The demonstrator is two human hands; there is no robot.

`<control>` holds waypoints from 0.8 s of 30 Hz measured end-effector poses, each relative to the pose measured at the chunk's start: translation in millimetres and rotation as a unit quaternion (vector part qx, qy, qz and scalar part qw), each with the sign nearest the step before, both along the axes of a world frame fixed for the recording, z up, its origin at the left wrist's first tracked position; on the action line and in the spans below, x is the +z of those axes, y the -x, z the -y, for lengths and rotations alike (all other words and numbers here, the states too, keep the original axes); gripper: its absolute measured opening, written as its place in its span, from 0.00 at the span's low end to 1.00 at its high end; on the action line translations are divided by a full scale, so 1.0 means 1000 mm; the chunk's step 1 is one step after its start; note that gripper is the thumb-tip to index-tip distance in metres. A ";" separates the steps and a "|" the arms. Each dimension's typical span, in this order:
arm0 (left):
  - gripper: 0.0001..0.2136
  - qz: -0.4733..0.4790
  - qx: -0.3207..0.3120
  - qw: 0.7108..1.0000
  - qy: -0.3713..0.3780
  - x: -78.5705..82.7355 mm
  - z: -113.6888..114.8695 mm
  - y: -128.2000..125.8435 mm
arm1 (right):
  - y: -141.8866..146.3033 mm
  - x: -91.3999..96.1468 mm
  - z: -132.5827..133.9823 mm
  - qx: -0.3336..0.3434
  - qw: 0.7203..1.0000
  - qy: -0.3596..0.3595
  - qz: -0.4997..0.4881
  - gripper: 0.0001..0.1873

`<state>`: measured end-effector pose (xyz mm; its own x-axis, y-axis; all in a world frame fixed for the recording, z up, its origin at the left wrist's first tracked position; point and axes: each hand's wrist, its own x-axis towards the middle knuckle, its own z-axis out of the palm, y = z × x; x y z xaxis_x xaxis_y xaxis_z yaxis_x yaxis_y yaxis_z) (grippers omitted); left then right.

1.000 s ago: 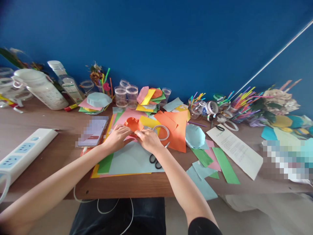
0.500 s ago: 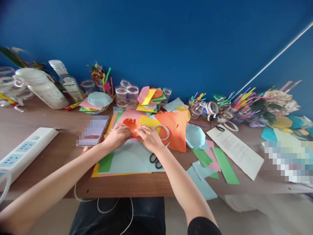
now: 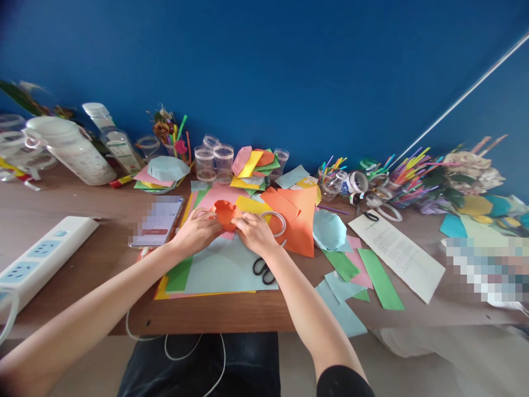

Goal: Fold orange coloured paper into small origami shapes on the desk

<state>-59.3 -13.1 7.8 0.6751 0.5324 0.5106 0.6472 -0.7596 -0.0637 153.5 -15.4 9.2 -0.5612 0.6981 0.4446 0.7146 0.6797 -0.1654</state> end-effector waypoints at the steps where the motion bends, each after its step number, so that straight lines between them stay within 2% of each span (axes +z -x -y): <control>1: 0.11 0.005 0.000 1.000 -0.006 0.000 0.000 0.000 | 0.000 0.000 0.000 0.002 1.000 0.002 -0.002 0.13; 10: 0.12 0.007 -0.015 1.000 0.002 -0.007 -0.006 0.002 | 0.004 0.002 0.003 0.003 1.000 0.026 -0.010 0.13; 18: 0.11 0.037 -0.010 0.998 -0.044 0.000 0.000 -0.002 | 0.005 0.004 0.004 0.001 0.999 0.037 -0.004 0.14; 24: 0.11 0.075 -0.034 0.997 -0.011 -0.003 0.000 0.000 | 0.008 0.002 0.005 0.013 0.998 0.049 -0.048 0.15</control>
<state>-59.3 -13.1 4.9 0.6247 0.4760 0.6190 0.5977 -0.8016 0.0133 145.6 -20.4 11.4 -0.5375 0.7267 0.4278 0.6749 0.6749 -0.2984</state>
